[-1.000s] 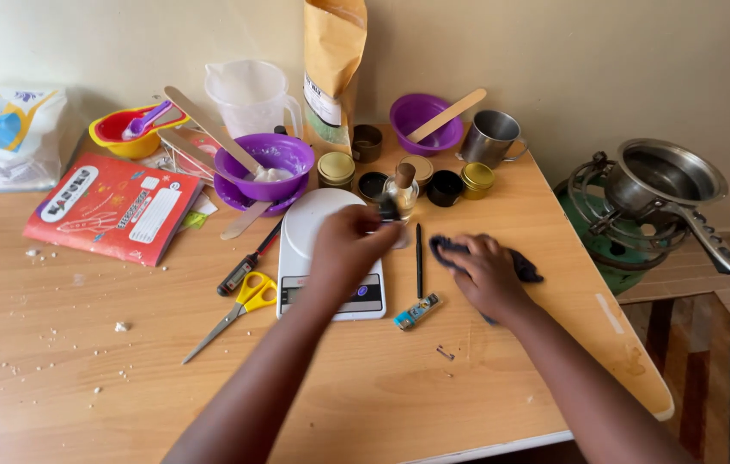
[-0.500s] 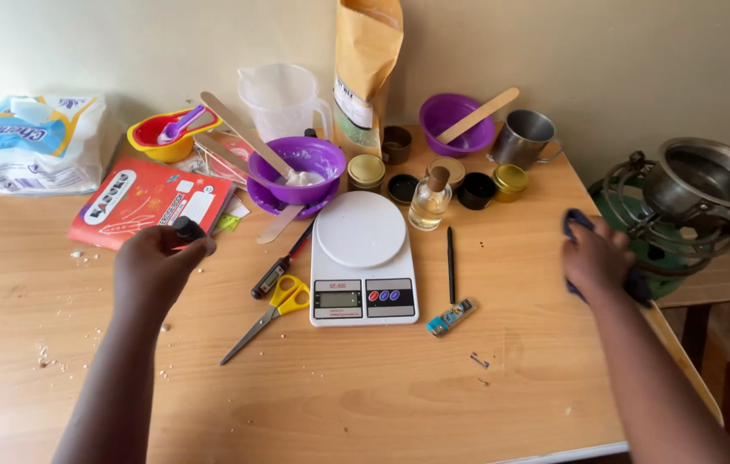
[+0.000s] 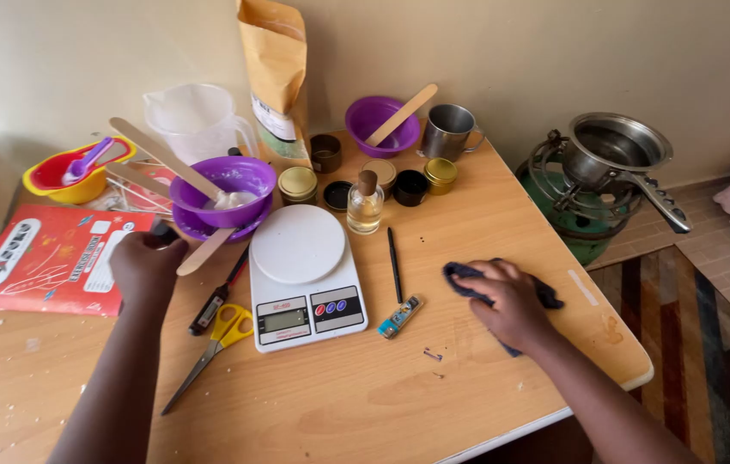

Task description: Cleaning the candle-making workspace by wiping the table surface and organizing supplies

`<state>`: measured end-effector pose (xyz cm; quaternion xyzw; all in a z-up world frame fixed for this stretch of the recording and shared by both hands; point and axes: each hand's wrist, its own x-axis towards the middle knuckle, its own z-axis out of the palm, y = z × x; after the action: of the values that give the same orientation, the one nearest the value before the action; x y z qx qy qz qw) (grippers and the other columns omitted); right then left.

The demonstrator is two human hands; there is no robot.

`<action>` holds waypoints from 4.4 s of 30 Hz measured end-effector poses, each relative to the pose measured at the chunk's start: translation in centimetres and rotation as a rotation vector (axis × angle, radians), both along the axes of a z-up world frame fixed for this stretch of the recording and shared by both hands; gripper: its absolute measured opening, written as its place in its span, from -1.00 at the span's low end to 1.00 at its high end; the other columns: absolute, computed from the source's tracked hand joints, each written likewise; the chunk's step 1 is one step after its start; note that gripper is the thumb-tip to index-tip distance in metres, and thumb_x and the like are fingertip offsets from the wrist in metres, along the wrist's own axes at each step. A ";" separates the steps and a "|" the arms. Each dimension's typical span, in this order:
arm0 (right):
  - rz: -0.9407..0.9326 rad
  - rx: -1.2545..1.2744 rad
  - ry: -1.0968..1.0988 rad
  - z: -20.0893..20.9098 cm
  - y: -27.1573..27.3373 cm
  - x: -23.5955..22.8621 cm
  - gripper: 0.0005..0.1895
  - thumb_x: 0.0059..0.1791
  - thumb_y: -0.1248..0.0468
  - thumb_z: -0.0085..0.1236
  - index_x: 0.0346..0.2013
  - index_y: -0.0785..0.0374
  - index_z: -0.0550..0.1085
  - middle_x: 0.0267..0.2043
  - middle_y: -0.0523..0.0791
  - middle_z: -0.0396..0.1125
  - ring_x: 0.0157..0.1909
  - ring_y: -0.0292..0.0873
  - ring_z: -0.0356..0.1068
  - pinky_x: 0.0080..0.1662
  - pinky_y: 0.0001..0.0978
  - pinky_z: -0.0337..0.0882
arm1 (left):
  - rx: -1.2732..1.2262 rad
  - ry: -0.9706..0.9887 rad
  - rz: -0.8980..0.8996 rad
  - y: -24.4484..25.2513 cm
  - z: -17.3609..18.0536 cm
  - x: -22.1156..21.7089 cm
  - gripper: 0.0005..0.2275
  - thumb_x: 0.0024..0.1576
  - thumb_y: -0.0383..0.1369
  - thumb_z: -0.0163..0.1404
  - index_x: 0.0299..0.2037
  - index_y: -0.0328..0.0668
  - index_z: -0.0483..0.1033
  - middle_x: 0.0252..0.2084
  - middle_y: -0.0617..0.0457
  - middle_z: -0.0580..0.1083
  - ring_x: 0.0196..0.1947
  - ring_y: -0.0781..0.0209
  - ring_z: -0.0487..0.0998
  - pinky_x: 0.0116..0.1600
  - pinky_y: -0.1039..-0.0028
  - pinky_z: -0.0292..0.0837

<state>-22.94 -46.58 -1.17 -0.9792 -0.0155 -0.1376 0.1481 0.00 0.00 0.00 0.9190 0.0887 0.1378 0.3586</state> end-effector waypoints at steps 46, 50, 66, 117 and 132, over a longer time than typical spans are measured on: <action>-0.370 -0.135 0.178 0.6 6.5 16.9 -0.53 -0.16 0.11 -0.21 0.04 -0.17 0.39 0.21 -0.14 0.11 0.12 0.13 0.05 -0.02 0.15 0.13 | -0.026 -0.804 -0.647 -12.3 3.3 -19.3 -0.91 0.00 -0.56 -0.05 -0.33 -0.26 0.49 -0.38 0.01 0.51 -0.44 0.06 0.47 -0.32 0.37 0.35; -0.239 -0.084 0.249 0.8 5.8 14.2 -0.56 -0.03 0.10 -0.27 0.12 -0.20 0.37 0.21 -0.26 0.09 0.21 0.01 0.00 0.15 0.09 0.02 | 0.053 -0.887 -0.565 -12.3 2.2 -18.8 -0.90 -0.12 -0.53 0.02 -0.44 -0.14 0.55 -0.53 0.08 0.46 -0.54 0.16 0.51 -0.40 0.52 0.42; -0.209 -0.084 0.094 -0.8 1.6 -2.6 -0.47 -0.17 0.16 -0.13 0.10 -0.28 0.38 0.14 -0.23 0.24 0.12 0.01 0.14 -0.02 -0.01 0.17 | -0.079 -0.541 -0.793 -13.0 1.6 -20.0 -0.91 -0.02 -0.49 -0.05 -0.40 -0.15 0.52 -0.42 0.11 0.52 -0.46 0.11 0.47 -0.36 0.37 0.37; -0.495 -0.175 0.260 0.6 -1.3 6.1 -0.50 -0.02 0.16 -0.28 0.22 -0.18 0.30 0.28 -0.17 0.11 0.06 0.12 0.07 0.04 -0.01 0.05 | 0.093 0.139 0.143 6.1 -0.1 -15.9 -0.65 -0.09 -0.22 0.03 -0.13 -0.24 0.52 -0.22 -0.02 0.52 -0.23 0.04 0.50 -0.16 0.24 0.36; -0.453 -0.043 0.301 1.6 5.3 -2.4 -0.50 -0.09 0.00 -0.15 0.18 -0.39 0.28 0.22 -0.34 0.13 0.27 -0.07 0.05 0.20 0.02 0.12 | 0.469 0.172 -0.768 -27.2 2.4 -13.4 -0.90 -0.05 -0.38 0.01 -0.46 -0.19 0.58 -0.52 -0.01 0.50 -0.41 0.02 0.61 -0.40 0.26 0.55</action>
<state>-25.37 -41.27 0.41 -0.9701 0.2231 -0.0200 0.0933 -13.43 -27.16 2.38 0.9498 -0.2625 -0.0655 0.1572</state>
